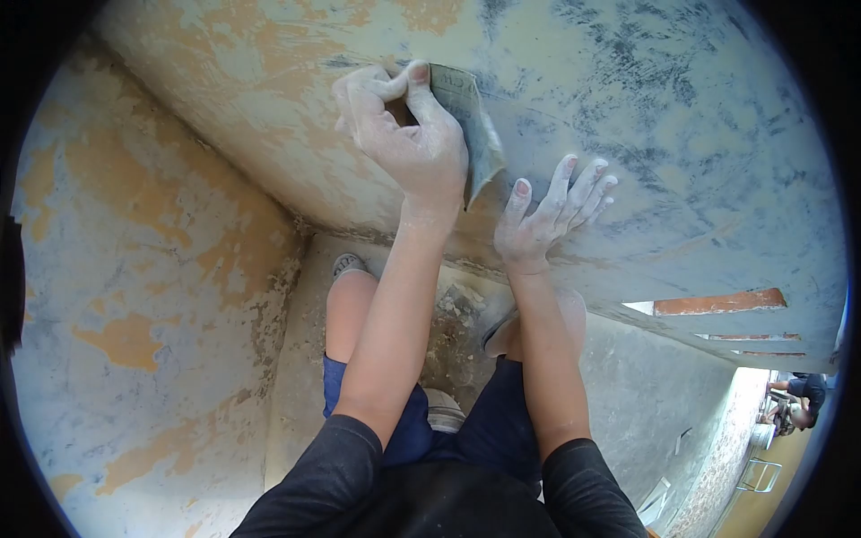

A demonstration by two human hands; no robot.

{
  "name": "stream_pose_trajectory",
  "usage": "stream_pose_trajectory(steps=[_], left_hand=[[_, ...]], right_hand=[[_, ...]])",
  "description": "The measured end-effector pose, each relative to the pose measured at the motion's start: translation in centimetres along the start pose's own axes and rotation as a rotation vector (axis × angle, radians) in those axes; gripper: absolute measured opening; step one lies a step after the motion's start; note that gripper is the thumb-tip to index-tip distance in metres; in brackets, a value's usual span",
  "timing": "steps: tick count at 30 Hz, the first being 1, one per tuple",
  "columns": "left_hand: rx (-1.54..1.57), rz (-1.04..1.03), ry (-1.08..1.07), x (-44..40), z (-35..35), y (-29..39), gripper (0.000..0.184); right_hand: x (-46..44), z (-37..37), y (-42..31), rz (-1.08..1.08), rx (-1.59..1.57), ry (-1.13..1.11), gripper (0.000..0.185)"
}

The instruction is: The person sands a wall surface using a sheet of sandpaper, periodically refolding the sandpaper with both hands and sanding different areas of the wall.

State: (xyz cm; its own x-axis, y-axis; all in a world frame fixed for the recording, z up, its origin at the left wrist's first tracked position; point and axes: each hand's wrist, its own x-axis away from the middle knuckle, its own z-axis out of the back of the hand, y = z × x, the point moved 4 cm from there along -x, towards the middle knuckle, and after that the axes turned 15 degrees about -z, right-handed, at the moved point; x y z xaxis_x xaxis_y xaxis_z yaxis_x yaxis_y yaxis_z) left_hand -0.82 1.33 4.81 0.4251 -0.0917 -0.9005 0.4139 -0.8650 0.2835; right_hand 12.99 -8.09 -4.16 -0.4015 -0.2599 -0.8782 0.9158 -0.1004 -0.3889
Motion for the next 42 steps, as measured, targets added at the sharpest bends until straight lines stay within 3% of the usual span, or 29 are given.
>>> stream_pose_trajectory(steps=[3,14,25,32,38,42], left_hand=[[0.038,-0.101,0.052,-2.7,-0.6,-0.9,0.025],[0.006,0.014,0.051,-1.7,-0.4,-1.5,0.027],[-0.061,-0.112,-0.009,-3.0,-0.3,-1.1,0.027],[-0.008,-0.058,-0.041,0.4,0.3,-0.4,0.027],[0.018,-0.069,0.055,-3.4,-0.6,-1.7,0.026],[-0.037,-0.104,-0.013,-1.0,-0.1,-0.8,0.027]], right_hand=[[-0.1,0.2,0.2,-0.012,0.008,0.004,0.062],[0.0,0.2,0.4,0.029,0.034,0.015,0.060],[0.0,-0.3,0.4,0.041,0.048,0.040,0.060],[0.4,-0.1,0.6,0.027,0.044,0.031,0.060],[0.3,0.1,0.3,0.017,0.030,0.018,0.061],[0.4,0.2,0.7,0.024,0.045,0.000,0.061]])
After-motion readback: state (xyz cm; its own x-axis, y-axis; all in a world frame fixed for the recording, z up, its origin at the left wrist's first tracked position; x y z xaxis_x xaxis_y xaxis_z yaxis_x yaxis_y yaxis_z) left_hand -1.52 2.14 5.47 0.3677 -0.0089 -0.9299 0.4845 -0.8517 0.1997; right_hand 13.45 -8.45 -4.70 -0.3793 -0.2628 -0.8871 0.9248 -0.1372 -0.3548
